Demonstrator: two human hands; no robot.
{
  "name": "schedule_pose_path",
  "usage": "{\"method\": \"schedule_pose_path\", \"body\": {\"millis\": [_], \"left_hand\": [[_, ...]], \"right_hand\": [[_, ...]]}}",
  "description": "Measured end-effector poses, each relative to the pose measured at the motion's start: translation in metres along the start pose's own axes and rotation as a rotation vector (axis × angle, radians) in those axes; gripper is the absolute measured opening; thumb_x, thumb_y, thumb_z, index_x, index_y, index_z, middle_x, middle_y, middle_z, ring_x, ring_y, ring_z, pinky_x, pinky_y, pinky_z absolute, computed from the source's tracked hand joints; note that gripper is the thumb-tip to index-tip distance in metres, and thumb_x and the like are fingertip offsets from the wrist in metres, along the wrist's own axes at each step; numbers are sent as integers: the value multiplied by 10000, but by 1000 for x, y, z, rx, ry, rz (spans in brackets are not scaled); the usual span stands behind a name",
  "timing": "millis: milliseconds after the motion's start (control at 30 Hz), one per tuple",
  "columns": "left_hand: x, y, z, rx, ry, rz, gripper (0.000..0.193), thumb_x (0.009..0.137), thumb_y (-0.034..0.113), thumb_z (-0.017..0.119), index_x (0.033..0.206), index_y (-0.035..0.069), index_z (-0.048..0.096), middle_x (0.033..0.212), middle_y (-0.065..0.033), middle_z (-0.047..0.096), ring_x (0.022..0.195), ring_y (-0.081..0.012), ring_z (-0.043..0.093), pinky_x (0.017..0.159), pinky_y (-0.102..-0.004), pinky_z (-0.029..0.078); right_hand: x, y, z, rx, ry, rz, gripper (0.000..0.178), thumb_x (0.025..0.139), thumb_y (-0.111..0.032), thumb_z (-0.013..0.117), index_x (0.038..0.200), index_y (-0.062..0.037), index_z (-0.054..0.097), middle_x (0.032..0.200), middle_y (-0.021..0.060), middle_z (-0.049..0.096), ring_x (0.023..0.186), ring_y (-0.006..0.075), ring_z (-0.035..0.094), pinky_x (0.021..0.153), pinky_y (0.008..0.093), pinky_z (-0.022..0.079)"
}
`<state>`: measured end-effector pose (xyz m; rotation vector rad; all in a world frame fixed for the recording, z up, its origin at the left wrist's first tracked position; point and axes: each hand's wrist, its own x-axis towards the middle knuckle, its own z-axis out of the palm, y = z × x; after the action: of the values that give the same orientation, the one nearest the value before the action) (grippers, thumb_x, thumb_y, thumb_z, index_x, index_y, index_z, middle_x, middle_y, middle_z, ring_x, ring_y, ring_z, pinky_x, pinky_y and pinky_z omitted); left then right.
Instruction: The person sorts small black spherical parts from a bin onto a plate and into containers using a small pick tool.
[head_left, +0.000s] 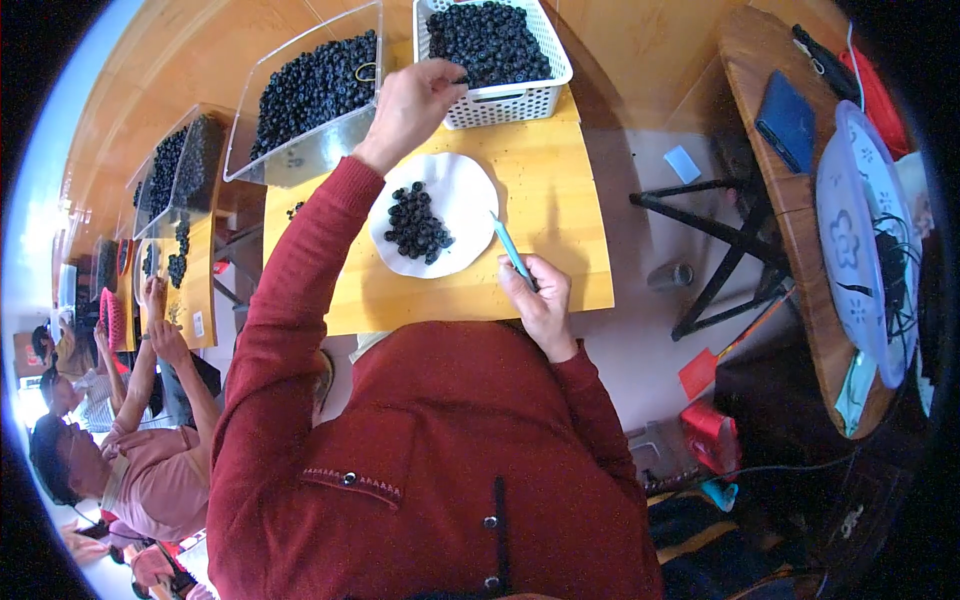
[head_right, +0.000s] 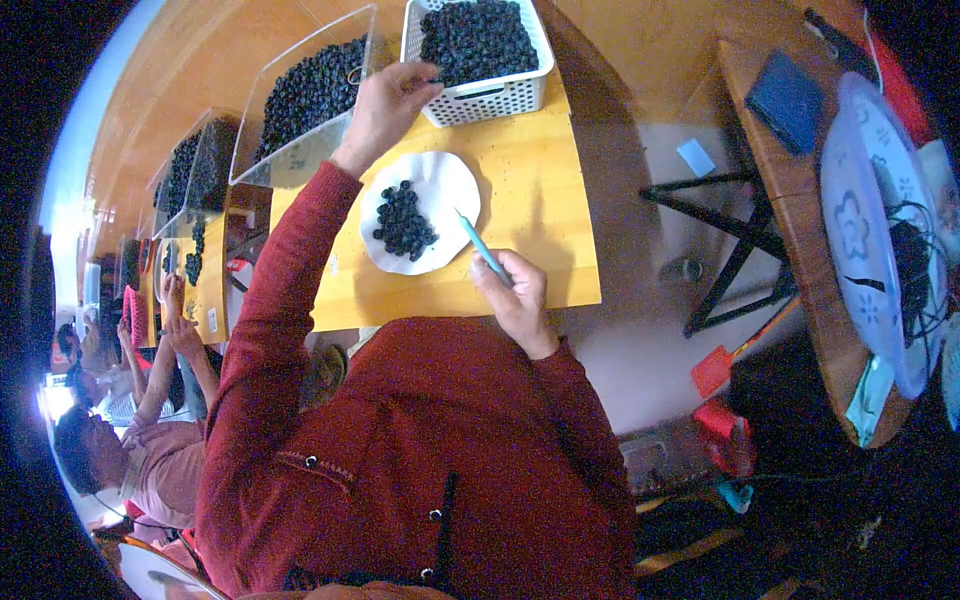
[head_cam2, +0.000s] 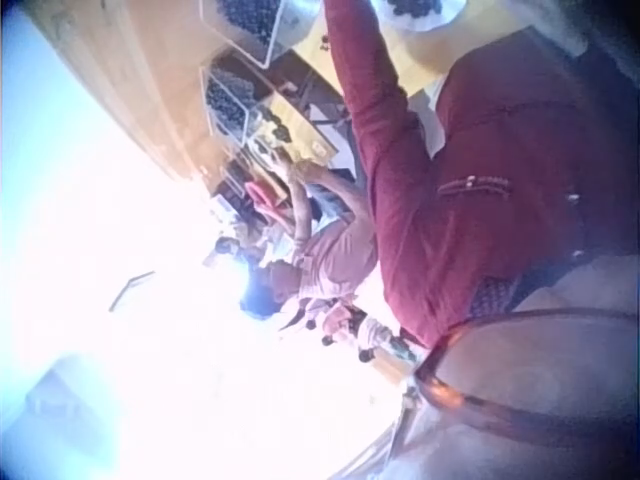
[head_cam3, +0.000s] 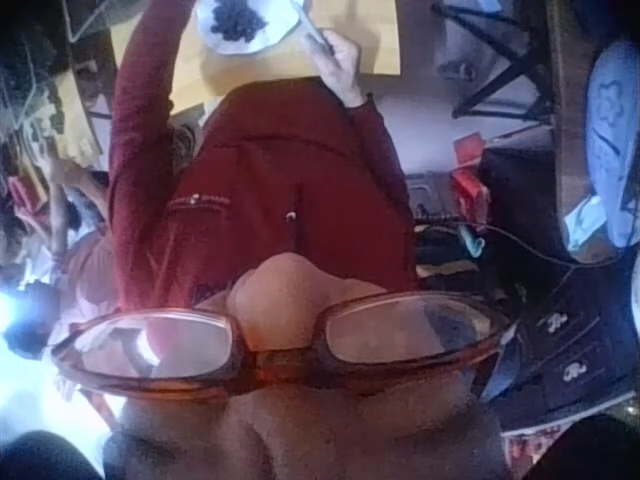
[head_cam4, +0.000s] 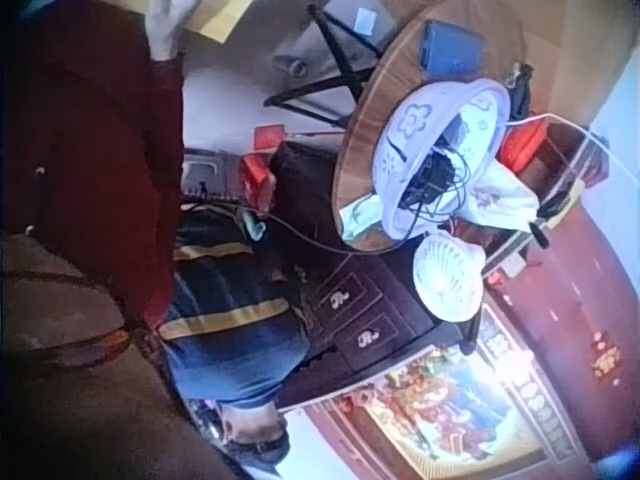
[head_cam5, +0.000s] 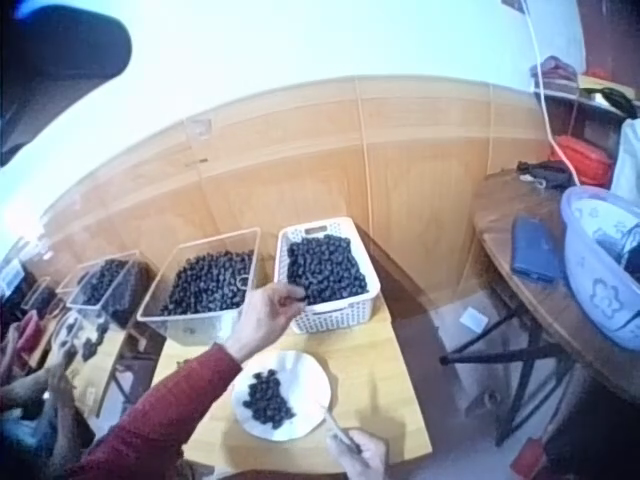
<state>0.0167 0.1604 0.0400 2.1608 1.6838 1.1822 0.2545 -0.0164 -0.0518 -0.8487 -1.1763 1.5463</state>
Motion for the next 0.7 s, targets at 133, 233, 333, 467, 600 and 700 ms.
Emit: {"method": "schedule_pose_path", "body": {"millis": [133, 233, 333, 467, 600, 700], "left_hand": [[-46, 10, -13, 211, -91, 249, 119, 811, 88, 713, 920, 42, 707, 935, -114, 684, 848, -287, 661, 736, -392, 539], [-77, 8, -24, 224, -188, 132, 116, 801, 79, 703, 913, 47, 709, 931, -106, 686, 879, -296, 652, 782, -392, 538], [-95, -6, -31, 290, -372, 118, 135, 794, 79, 693, 923, 52, 717, 941, -108, 689, 906, -304, 645, 821, -386, 534], [-101, -20, -29, 327, -506, 165, 179, 781, 80, 691, 957, 66, 724, 959, -108, 694, 956, -300, 633, 851, -396, 519], [-98, -23, -26, 322, -600, 170, 199, 768, 78, 696, 964, 68, 726, 946, -116, 696, 963, -304, 628, 853, -405, 511], [-92, -21, -25, 345, -657, 175, 201, 766, 75, 692, 963, 64, 726, 936, -128, 695, 936, -317, 635, 839, -407, 514]], "right_hand": [[1, 2, -2, 0, 5, -17, 194, 942, -173, 658, 978, 18, 674, 698, -60, 541, 612, 19, 456, 526, 199, 358], [2, 5, -3, -30, 4, -35, 194, 942, -171, 658, 984, 18, 675, 694, -59, 544, 601, 18, 456, 514, 198, 355], [3, 4, -3, -34, -13, -36, 196, 940, -173, 661, 988, 17, 675, 695, -60, 542, 603, 17, 451, 518, 198, 355], [2, 9, -4, -57, -8, -4, 211, 940, -187, 662, 989, 18, 673, 694, -59, 535, 603, 18, 436, 521, 197, 347], [0, 9, -2, -47, 17, -25, 217, 943, -196, 661, 978, 18, 673, 693, -59, 530, 606, 20, 431, 522, 197, 340], [-1, 11, -2, -44, 28, -9, 218, 942, -198, 663, 969, 18, 674, 694, -59, 531, 606, 20, 433, 522, 198, 340]]}}
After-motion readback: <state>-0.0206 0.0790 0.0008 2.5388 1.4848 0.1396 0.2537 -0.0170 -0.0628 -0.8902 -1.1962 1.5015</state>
